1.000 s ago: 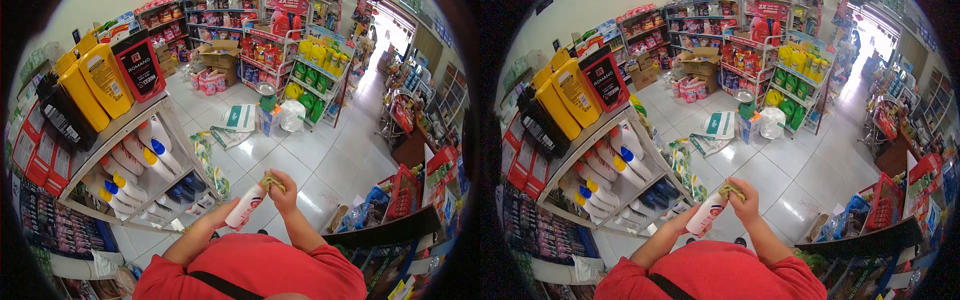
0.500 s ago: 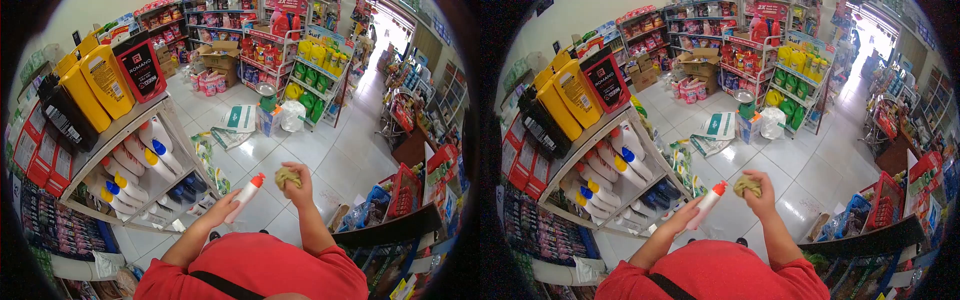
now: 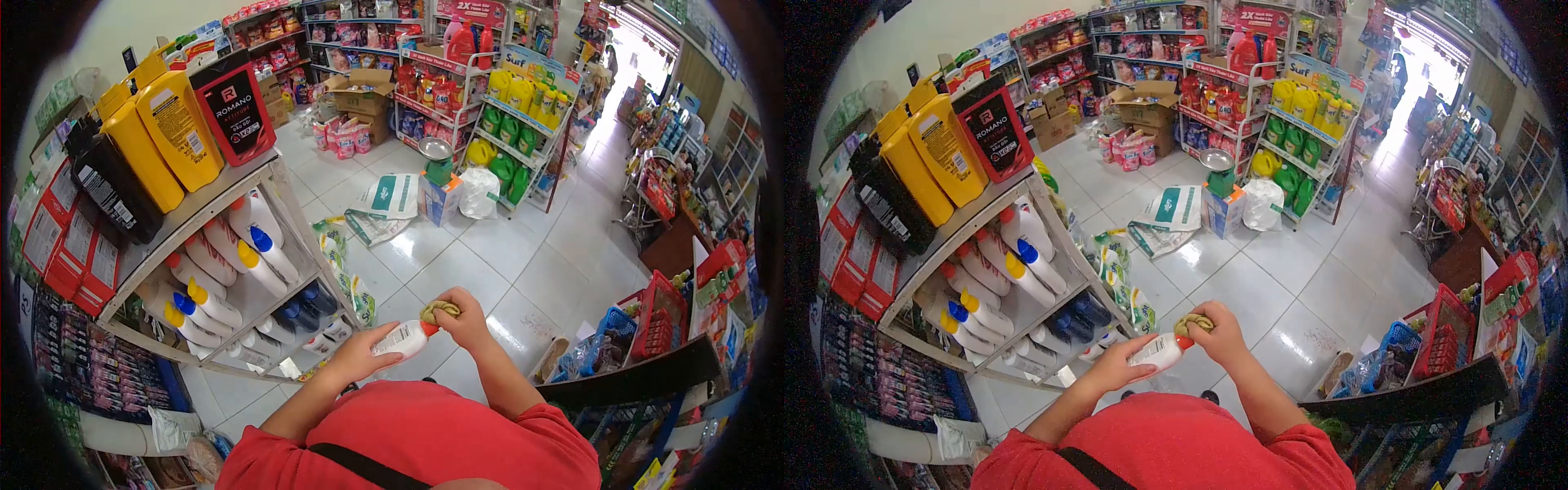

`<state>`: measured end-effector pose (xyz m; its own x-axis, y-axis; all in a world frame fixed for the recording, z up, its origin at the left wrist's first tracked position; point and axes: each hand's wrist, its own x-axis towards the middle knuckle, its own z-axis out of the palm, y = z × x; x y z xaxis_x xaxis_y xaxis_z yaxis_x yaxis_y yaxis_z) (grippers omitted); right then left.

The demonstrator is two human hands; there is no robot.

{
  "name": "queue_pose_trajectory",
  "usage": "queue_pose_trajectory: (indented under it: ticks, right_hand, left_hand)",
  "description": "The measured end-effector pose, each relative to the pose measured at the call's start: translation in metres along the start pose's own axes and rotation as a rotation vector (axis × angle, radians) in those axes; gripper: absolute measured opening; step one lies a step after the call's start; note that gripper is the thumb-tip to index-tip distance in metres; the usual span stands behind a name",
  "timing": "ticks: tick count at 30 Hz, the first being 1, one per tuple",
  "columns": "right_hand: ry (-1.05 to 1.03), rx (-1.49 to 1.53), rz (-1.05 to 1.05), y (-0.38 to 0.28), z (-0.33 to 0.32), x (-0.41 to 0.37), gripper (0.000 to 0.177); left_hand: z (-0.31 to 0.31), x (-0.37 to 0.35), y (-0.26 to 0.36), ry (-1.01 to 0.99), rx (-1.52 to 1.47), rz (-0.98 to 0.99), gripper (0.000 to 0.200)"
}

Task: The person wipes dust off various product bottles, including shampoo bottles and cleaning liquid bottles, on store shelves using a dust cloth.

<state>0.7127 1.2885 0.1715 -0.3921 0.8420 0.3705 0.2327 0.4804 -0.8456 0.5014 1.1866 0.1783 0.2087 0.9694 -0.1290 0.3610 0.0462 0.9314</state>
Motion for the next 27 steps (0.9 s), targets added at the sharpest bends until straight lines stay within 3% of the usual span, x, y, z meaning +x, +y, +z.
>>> queue_pose_trajectory:
  ticks: [6, 8, 9, 11, 12, 15, 17, 19, 20, 27]
  right_hand:
    - [0.055, 0.007, 0.09, -0.004, 0.004, -0.002, 0.012]
    - [-0.05, 0.232, 0.367, -0.017, -0.002, -0.003, 0.014]
    - [-0.102, 0.345, 0.507, -0.023, -0.004, -0.004, 0.016]
    - [-0.167, 0.28, 0.319, -0.011, 0.002, -0.011, 0.016]
    - [-0.197, 0.249, 0.224, -0.008, 0.005, -0.013, 0.016]
    - [-0.232, 0.405, 0.384, -0.01, 0.008, -0.016, 0.017]
    - [-0.224, 0.355, 0.326, -0.001, 0.012, -0.016, 0.017]
    - [-0.21, 0.31, 0.288, -0.001, 0.011, -0.017, 0.017]
    - [-0.205, 0.291, 0.275, -0.007, 0.007, -0.016, 0.017]
    - [-0.151, 0.178, 0.165, -0.002, 0.009, -0.014, 0.016]
  left_hand:
    - [0.005, -0.007, 0.006, 0.196, 0.27, -0.05, 0.062]
    - [0.008, -0.006, -0.011, 0.272, 0.256, -0.081, 0.058]
    - [0.009, -0.004, -0.024, 0.36, 0.108, -0.065, 0.055]
    - [0.006, 0.002, -0.064, 0.529, -0.185, -0.03, 0.048]
    - [-0.003, 0.002, -0.067, 0.476, -0.459, 0.042, 0.044]
    - [-0.007, -0.008, -0.058, 0.752, -0.546, 0.194, 0.046]
    - [-0.018, -0.008, -0.051, 0.893, -0.508, 0.328, 0.043]
    - [-0.027, -0.013, -0.036, 1.05, -0.525, 0.347, 0.041]
    - [-0.032, -0.013, -0.023, 1.109, -0.716, 0.387, 0.041]
    - [-0.058, -0.03, -0.039, 1.37, -0.678, 0.357, 0.05]
